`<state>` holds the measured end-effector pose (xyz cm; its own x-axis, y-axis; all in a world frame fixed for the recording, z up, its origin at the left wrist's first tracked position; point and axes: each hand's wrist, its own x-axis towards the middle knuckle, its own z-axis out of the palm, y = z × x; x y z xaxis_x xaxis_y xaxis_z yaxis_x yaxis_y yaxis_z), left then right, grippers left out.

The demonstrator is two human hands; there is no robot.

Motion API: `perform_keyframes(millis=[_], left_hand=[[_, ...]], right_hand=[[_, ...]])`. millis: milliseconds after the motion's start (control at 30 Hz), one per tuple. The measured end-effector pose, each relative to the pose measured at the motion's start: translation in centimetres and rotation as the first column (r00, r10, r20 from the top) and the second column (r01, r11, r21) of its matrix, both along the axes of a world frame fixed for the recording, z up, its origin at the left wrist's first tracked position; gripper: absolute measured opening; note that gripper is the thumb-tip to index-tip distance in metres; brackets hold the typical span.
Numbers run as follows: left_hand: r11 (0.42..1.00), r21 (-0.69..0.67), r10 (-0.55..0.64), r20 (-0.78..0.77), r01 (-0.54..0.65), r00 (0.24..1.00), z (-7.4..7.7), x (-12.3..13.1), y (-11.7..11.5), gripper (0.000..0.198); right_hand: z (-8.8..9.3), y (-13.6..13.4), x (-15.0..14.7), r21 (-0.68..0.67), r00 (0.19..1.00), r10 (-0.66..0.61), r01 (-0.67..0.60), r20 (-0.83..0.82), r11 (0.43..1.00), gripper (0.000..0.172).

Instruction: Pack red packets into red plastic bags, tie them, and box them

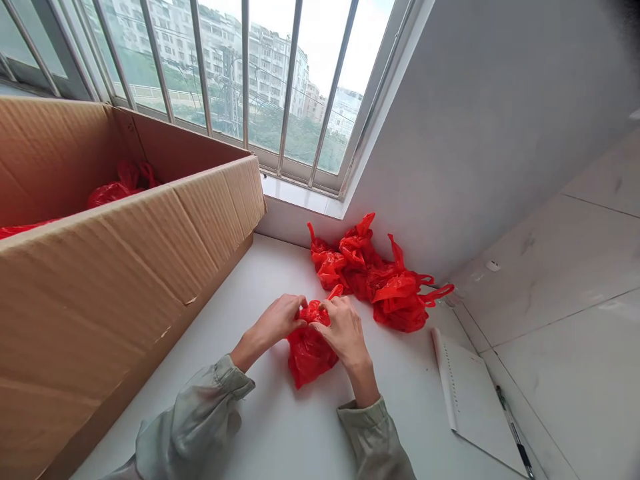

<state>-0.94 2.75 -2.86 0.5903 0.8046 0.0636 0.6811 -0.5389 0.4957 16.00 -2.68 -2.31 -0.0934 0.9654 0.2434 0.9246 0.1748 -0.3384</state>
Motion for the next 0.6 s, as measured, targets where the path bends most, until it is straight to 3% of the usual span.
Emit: perform_keyframes(millis=[67, 200, 333, 500, 600], left_hand=[[1.000, -0.008, 0.002, -0.028, -0.002, 1.000, 0.0, -0.3, 0.3, 0.011], [1.000, 0.001, -0.008, 0.016, 0.008, 1.000, 0.6, -0.8, 0.3, 0.014], [0.993, 0.041, -0.114, 0.093, 0.111, 0.989, 0.8, -0.9, 0.0, 0.042], [0.979, -0.002, -0.204, 0.142, 0.206, 0.969, 0.7, -0.7, 0.4, 0.012], [0.977, -0.039, -0.196, 0.201, 0.208, 0.960, 1.1, -1.0, 0.8, 0.007]], right_hand=[[-0.6, 0.2, 0.0, -0.023, 1.000, 0.006, -0.006, 0.016, 1.000, 0.007], [-0.5, 0.3, 1.1, -0.019, 0.992, 0.059, -0.062, -0.108, 0.998, 0.011], [0.3, 0.4, 1.8, 0.015, 0.968, 0.127, -0.126, -0.215, 0.992, 0.011], [0.7, 0.4, 2.2, 0.034, 0.948, 0.145, -0.142, -0.284, 0.989, 0.012], [1.1, 0.3, 2.9, 0.031, 0.943, 0.142, -0.139, -0.301, 0.990, 0.012]])
